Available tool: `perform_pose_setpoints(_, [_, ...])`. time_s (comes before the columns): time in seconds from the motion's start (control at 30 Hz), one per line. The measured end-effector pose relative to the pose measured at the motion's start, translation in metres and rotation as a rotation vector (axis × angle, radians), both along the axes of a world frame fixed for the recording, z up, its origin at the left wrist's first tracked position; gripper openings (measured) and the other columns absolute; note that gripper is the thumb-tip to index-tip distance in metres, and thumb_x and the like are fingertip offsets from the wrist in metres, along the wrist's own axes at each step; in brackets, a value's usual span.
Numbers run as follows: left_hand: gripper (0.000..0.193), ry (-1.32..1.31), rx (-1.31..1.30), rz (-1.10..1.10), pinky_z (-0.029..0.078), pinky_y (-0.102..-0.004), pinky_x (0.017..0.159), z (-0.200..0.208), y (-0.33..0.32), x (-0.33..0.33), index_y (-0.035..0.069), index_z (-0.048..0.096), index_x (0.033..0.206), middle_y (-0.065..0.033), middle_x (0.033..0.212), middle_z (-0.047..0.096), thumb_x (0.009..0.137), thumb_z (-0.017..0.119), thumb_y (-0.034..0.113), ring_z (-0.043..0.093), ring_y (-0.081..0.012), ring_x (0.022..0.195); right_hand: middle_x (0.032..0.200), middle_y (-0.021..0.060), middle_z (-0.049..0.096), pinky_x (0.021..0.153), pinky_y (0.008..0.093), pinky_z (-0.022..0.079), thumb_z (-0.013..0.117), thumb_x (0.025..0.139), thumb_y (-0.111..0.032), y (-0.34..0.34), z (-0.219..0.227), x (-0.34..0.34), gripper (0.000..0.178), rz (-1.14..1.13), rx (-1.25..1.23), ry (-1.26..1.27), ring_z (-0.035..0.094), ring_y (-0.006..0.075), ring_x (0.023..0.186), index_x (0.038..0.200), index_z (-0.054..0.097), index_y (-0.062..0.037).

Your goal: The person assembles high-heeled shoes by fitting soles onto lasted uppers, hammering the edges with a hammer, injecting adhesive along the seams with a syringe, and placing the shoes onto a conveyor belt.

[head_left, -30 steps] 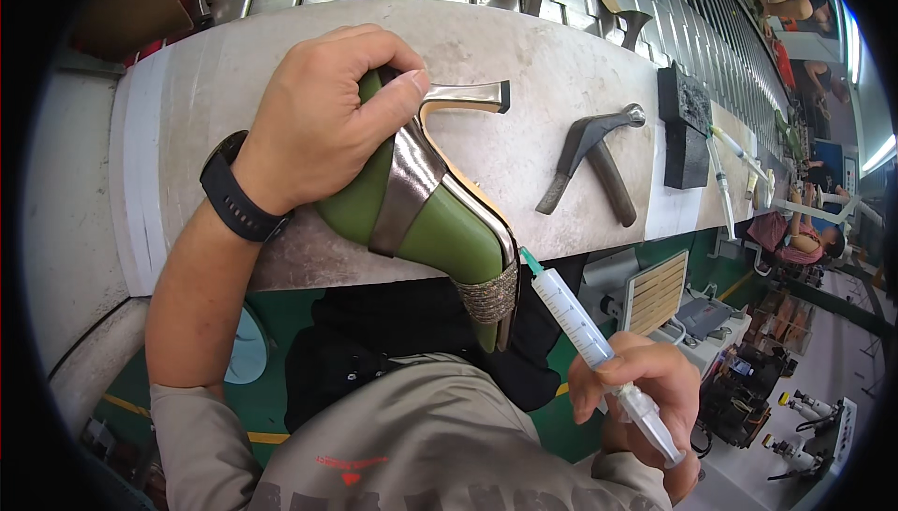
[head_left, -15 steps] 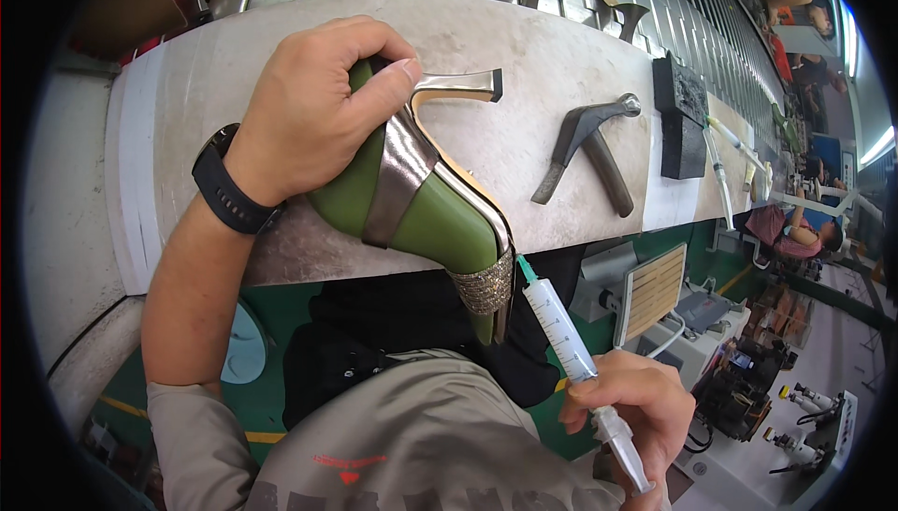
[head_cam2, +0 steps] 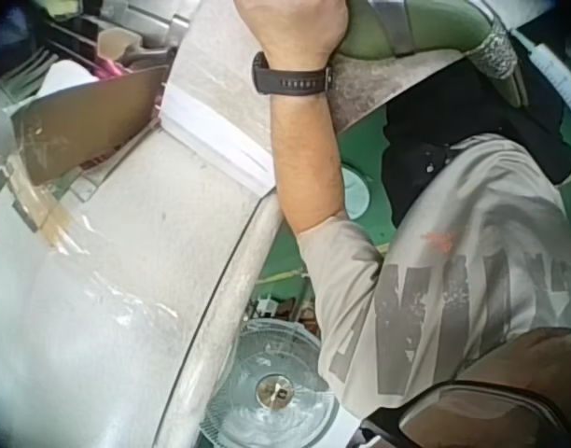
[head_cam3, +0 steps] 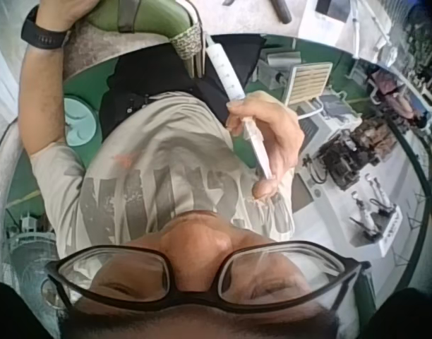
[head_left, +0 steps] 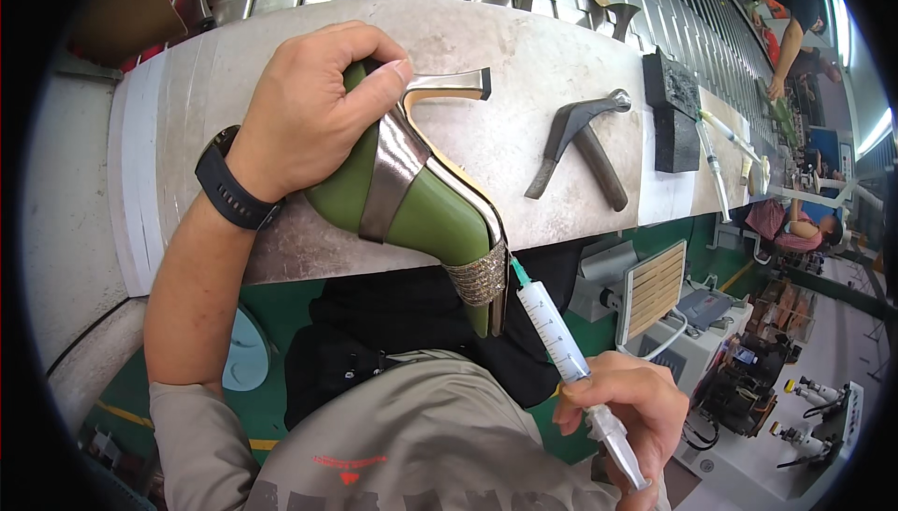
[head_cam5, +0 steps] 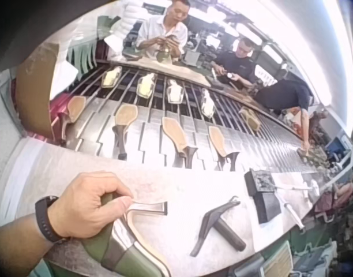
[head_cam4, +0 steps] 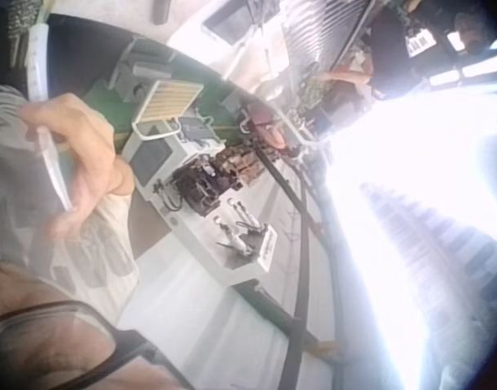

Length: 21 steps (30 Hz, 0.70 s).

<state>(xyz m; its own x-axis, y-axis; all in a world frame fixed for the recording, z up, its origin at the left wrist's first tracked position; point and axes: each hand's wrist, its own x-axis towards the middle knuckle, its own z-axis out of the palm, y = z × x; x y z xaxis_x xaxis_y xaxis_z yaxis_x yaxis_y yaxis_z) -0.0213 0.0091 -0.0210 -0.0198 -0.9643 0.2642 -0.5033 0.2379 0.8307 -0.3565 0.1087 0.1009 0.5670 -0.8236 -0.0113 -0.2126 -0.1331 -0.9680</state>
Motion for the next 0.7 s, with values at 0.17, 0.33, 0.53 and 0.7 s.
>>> perform_pose_setpoints(0.17, [0.022, -0.003, -0.027, -0.018, 0.052, -0.0323, 0.083, 0.003, -0.005, -0.005, -0.004, 0.072, 0.104, -0.0117, 0.092, 0.072, 0.101, 0.066, 0.017, 0.066, -0.0199, 0.087, 0.079, 0.0175, 0.07, 0.059, 0.0335, 0.057, 0.057, 0.09, -0.085, 0.003, 0.014, 0.002, 0.096, -0.055, 0.036, 0.014, 0.07, 0.0225, 0.064, 0.113, 0.07, 0.0071])
perform_pose_setpoints(0.33, [0.02, -0.034, -0.024, -0.01, 0.051, -0.0328, 0.082, 0.006, -0.01, -0.008, -0.005, 0.071, 0.102, -0.0127, 0.092, 0.07, 0.1, 0.064, 0.014, 0.066, -0.0213, 0.086, 0.091, 0.0228, 0.075, 0.068, 0.0369, 0.062, 0.07, 0.098, -0.051, -0.022, 0.029, -0.016, 0.069, -0.011, 0.183, -0.087, 0.075, 0.0296, 0.076, 0.118, 0.069, 0.0158])
perform_pose_setpoints(0.53, [0.016, 0.012, -0.014, 0.049, 0.052, -0.036, 0.079, 0.006, -0.003, -0.01, -0.004, 0.071, 0.098, -0.017, 0.09, 0.071, 0.097, 0.068, 0.012, 0.068, -0.0306, 0.083, 0.099, 0.0155, 0.068, 0.069, 0.0335, 0.058, 0.043, 0.108, -0.055, -0.128, -0.018, -0.065, 0.072, -0.537, 0.061, -0.461, 0.067, 0.0199, 0.076, 0.143, 0.055, 0.0066])
perform_pose_setpoints(0.7, [0.014, 0.022, -0.025, 0.032, 0.053, -0.0372, 0.081, 0.009, -0.008, -0.018, -0.004, 0.072, 0.097, -0.0163, 0.091, 0.071, 0.096, 0.066, 0.009, 0.069, -0.0299, 0.086, 0.095, 0.0095, 0.07, 0.069, 0.0332, 0.057, 0.05, 0.106, -0.061, -0.195, -0.043, -0.102, 0.068, -0.707, 0.145, -0.369, 0.066, 0.0156, 0.075, 0.136, 0.062, -0.0019])
